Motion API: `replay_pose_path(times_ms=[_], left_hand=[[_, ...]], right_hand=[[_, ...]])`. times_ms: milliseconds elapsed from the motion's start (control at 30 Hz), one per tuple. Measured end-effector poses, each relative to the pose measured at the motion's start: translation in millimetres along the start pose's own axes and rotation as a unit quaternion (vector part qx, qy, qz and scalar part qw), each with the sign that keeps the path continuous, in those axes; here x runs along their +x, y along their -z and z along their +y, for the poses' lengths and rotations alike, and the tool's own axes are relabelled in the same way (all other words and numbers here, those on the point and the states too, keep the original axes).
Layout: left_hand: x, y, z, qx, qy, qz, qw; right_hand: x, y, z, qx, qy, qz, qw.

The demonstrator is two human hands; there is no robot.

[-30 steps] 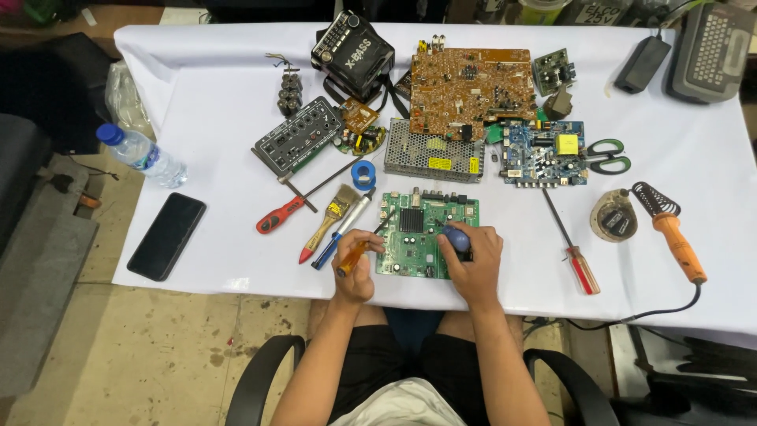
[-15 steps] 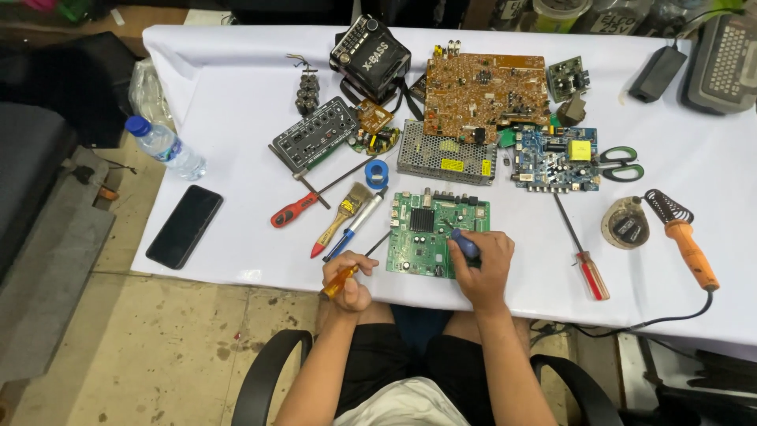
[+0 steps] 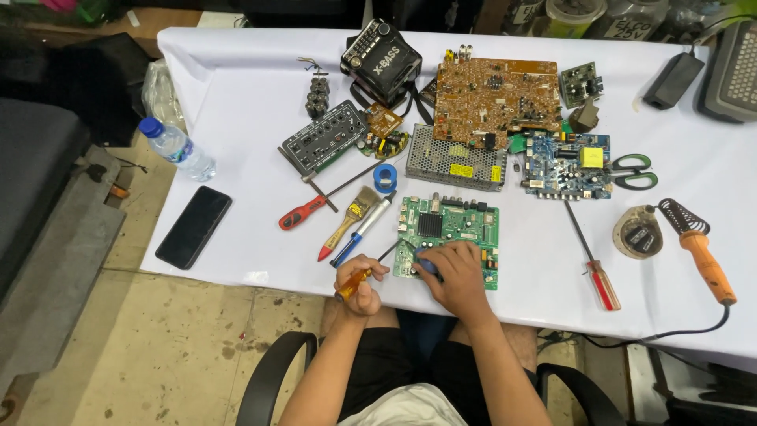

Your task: The person is unscrewing components from a circuit board and using a precision tool to probe or adjust parts on the board at a repair bench.

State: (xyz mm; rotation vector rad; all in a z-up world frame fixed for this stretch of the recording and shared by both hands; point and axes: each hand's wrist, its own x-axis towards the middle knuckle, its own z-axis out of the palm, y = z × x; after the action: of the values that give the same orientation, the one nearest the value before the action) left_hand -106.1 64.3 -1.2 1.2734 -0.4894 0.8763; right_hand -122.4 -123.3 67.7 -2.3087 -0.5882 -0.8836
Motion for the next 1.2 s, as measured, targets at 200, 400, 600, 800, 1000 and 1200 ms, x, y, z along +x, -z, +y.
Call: replay_pose_path(times_ms=[200, 400, 600, 800, 1000, 1200], left_hand=[[-10.4, 8.7, -11.1, -0.017, 0.003, 0.003, 1.000], [-0.1, 2.4, 0.2, 0.036, 0.000, -0.021, 0.999], [-5.7, 7.5, -3.0, 0.001, 0.005, -0.029, 1.000], [-13.5, 10.1, -8.6, -0.014, 0.008, -0.037, 0.999], [-11.6, 9.6, -5.6, -0.019, 0.019, -0.033, 0.999], [-3.2, 3.9, 2.5, -0.015, 0.021, -0.036, 0.999]], right_hand=[[2.6, 0.7, -0.7, -0.010, -0.026, -0.021, 0.999], [1.8, 0.4, 0.9, -0.017, -0.034, -0.038, 0.999], [7.0, 4.5, -1.9, -0.007, -0.051, -0.051, 0.997], [0.2, 2.5, 2.5, -0.003, -0.062, -0.061, 0.996], [-1.3, 1.8, 3.2, 0.002, -0.057, -0.056, 0.997], [-1.5, 0.8, 4.9, -0.007, -0.049, -0.048, 0.998]])
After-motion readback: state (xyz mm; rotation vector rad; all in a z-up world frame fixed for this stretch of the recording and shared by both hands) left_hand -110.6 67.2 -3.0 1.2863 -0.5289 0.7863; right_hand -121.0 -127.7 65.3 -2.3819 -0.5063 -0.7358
